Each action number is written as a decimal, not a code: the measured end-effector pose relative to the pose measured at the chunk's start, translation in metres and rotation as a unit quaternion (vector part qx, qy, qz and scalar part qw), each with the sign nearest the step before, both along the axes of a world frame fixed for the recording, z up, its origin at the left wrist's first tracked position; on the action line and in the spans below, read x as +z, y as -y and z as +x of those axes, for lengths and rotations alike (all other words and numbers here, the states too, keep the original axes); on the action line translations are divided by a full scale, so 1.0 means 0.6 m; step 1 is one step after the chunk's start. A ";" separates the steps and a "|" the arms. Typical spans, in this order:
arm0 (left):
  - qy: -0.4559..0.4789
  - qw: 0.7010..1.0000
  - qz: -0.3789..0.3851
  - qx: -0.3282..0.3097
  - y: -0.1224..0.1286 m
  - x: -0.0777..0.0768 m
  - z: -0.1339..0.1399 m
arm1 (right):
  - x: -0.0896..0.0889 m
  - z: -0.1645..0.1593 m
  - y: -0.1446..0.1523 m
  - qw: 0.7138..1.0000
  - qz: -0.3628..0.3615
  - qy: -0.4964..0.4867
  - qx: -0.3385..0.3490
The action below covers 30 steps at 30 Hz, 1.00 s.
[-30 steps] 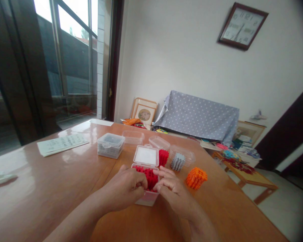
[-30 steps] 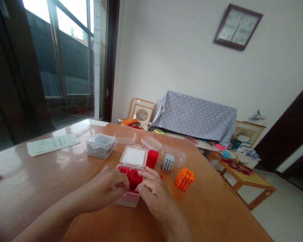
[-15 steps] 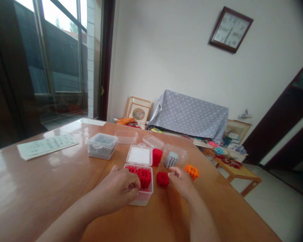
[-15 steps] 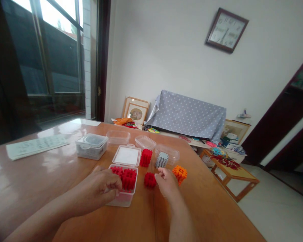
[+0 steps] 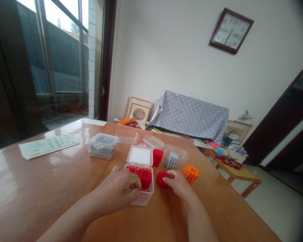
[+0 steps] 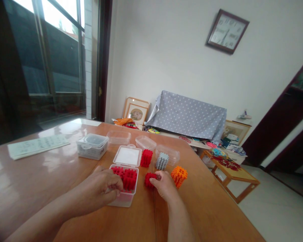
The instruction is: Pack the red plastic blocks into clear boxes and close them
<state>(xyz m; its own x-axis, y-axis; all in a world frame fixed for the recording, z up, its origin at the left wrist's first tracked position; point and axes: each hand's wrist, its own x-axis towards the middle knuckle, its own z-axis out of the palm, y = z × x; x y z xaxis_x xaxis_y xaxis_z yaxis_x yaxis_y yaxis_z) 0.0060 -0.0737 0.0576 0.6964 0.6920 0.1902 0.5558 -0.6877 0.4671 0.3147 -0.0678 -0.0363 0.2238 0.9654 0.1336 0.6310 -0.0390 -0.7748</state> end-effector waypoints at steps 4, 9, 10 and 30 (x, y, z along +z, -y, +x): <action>0.000 1.000 -0.003 -0.004 0.001 0.000 0.000 | -0.007 0.007 -0.005 1.000 0.000 0.023 -0.018; 0.001 1.000 -0.003 -0.003 0.000 -0.001 -0.001 | -0.011 0.007 -0.002 0.999 -0.021 -0.001 -0.024; 0.000 1.000 0.000 -0.003 0.000 -0.002 -0.001 | -0.012 0.007 -0.002 0.999 -0.026 -0.010 -0.026; -0.003 1.000 0.004 -0.010 -0.001 -0.003 -0.001 | -0.001 -0.001 -0.006 0.986 -0.002 -0.155 -0.060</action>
